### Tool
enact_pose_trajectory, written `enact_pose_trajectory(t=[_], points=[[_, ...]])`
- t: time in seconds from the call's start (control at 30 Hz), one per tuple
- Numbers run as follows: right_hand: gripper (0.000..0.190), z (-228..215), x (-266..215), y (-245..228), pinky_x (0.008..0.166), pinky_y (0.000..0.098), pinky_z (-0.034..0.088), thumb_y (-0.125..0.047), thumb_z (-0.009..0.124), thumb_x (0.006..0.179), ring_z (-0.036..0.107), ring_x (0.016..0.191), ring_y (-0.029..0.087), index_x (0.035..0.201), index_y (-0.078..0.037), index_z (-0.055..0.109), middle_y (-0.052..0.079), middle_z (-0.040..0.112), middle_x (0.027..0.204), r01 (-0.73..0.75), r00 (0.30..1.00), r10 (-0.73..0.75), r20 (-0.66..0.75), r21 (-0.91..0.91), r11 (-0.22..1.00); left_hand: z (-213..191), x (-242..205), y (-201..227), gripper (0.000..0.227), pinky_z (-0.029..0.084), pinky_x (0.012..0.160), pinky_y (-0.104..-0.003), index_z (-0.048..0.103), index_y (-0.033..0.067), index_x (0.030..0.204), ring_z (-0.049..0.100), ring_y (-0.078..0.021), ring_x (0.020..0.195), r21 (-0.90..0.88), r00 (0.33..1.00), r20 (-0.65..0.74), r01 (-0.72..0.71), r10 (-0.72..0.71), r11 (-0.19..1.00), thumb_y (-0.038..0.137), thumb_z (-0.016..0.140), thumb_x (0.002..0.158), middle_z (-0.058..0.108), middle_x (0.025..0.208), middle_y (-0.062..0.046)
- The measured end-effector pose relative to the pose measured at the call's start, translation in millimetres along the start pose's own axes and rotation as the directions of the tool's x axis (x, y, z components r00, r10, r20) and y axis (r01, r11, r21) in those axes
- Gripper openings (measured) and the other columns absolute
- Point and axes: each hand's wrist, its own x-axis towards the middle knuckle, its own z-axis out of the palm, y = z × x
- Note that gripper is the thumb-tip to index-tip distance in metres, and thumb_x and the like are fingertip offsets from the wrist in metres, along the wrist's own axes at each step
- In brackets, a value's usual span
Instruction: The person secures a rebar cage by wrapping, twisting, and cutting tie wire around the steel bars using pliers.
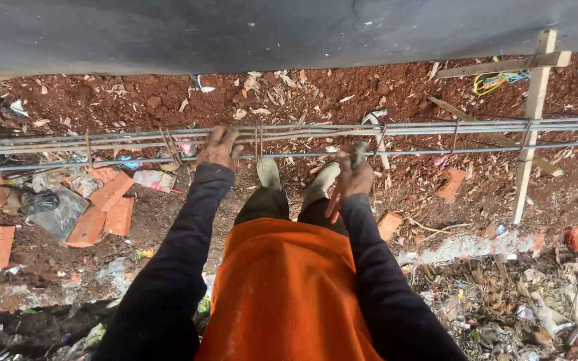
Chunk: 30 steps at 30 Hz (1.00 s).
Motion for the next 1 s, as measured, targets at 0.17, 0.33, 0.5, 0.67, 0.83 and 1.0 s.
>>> enact_pose_trajectory(t=[0.17,0.33,0.5,0.67,0.83,1.0], points=[[0.036,38.3,3.2,-42.3,0.079,0.0411,0.061,-0.037,0.067,0.095,0.064,0.101,0.035,0.121,-0.013,0.069,0.019,0.065,0.116,0.607,0.717,-0.689,0.106,-0.582,0.541,8.6,14.0,-8.2,0.036,0.059,0.086,-0.048,0.066,0.0086,0.127,0.058,-0.0339,0.119,0.099,0.991,0.131,-0.046,0.033,0.994,0.027,0.067,0.096,0.056,0.129,-0.013],[0.037,70.7,60.9,2.4,0.093,0.0295,0.052,-0.036,0.051,0.106,0.067,0.090,0.018,0.129,-0.008,0.058,0.014,0.056,0.124,0.532,0.822,-0.467,0.326,-0.733,0.425,33.5,13.4,-27.1,0.027,0.059,0.094,-0.047,0.066,0.0087,0.126,0.059,-0.0328,0.125,0.121,0.977,0.215,-0.007,-0.019,0.993,0.024,0.064,0.104,0.060,0.133,-0.010],[0.037,47.9,5.1,-87.7,0.082,0.0410,0.062,-0.046,0.050,0.104,0.069,0.090,0.023,0.129,-0.020,0.061,0.009,0.062,0.119,0.397,0.916,-0.225,0.331,-0.689,0.607,24.3,26.4,-18.1,0.044,0.058,0.093,-0.045,0.060,0.0129,0.140,0.070,-0.0349,0.106,0.117,0.933,0.347,0.060,-0.097,0.991,0.007,0.060,0.097,0.048,0.158,-0.007],[0.046,63.9,35.7,-57.6,0.085,0.0415,0.060,-0.049,0.051,0.104,0.069,0.093,0.026,0.139,-0.019,0.051,0.010,0.062,0.117,0.245,0.959,-0.057,0.276,-0.714,0.656,15.5,34.3,-5.6,0.045,0.056,0.096,-0.044,0.061,0.0146,0.139,0.069,-0.0345,0.110,0.075,0.942,0.306,0.124,-0.141,0.990,0.005,0.061,0.095,0.049,0.155,-0.008],[0.046,64.7,39.4,-6.4,0.090,0.0413,0.060,-0.041,0.067,0.094,0.067,0.100,0.028,0.132,-0.017,0.064,0.009,0.058,0.118,0.621,0.721,-0.666,0.193,-0.606,0.497,8.8,30.6,-13.5,0.035,0.067,0.090,-0.038,0.065,0.0128,0.132,0.075,-0.0283,0.104,-0.105,0.888,0.384,0.312,-0.251,0.944,0.005,0.056,0.099,0.064,0.138,-0.010],[0.038,49.6,5.8,-32.4,0.072,0.0423,0.064,-0.031,0.068,0.091,0.060,0.105,0.025,0.124,-0.015,0.064,0.017,0.050,0.128,0.482,0.868,-0.496,0.021,-0.270,0.833,-29.8,36.5,6.4,0.032,0.057,0.095,-0.046,0.062,0.0051,0.107,0.069,-0.0280,0.097,-0.133,0.922,0.375,0.159,-0.099,0.978,0.024,0.081,0.090,0.055,0.115,-0.011]])
